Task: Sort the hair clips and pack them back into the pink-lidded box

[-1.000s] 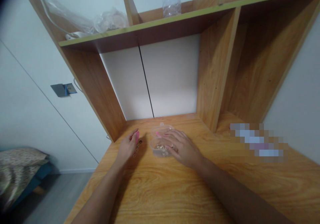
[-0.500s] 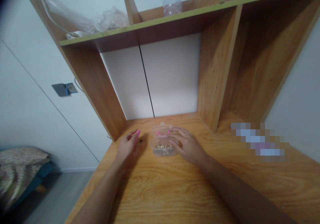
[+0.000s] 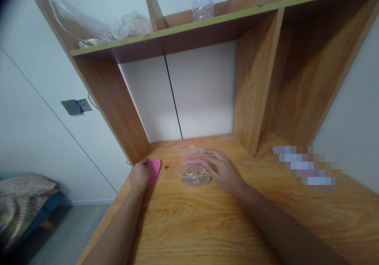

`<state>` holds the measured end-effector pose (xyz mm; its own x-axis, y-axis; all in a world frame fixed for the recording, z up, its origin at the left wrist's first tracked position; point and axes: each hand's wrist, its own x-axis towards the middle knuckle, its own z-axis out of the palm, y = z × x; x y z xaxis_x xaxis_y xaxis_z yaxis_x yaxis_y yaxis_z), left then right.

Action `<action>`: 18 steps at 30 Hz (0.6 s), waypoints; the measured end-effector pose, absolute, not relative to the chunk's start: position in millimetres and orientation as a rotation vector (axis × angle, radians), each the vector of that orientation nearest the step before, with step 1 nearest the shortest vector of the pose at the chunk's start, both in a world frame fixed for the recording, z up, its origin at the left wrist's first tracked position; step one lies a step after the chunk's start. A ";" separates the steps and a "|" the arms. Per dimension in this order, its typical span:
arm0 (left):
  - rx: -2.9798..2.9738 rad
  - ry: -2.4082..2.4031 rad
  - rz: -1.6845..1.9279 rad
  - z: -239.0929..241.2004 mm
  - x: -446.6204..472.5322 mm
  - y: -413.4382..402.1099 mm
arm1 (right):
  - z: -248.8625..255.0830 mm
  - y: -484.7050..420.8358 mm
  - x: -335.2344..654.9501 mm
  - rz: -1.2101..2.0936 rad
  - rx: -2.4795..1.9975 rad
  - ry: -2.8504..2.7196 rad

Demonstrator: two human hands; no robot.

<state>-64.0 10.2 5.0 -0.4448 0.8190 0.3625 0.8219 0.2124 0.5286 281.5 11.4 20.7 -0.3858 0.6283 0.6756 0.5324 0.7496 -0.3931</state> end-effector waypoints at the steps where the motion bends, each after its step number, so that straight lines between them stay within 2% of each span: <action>1: -1.646 -2.435 -1.069 3.7 -65.6 11.0 | 20.5 11.4 281.7 0.143 -0.874 -2.071; 5: -1.658 -2.337 -1.113 5.2 -63.8 13.4 | 20.9 10.9 281.6 0.159 -0.910 -2.076; 8: -1.773 -2.092 -1.213 20.0 -46.7 7.1 | 20.7 11.1 280.9 0.161 -0.951 -2.055; 11: -2.015 -1.310 -1.460 49.6 -13.6 -18.6 | 17.5 13.6 281.1 0.162 -1.040 -1.996; 14: -2.211 -0.658 -1.454 82.0 24.6 -66.3 | 12.4 17.3 283.0 0.188 -1.117 -1.989; 16: -2.329 -0.537 -1.368 92.5 43.9 -103.5 | 9.3 19.4 284.3 0.240 -1.113 -2.025; 18: -2.322 -0.627 -1.327 85.6 54.1 -138.8 | 7.2 20.7 284.8 0.315 -1.073 -2.057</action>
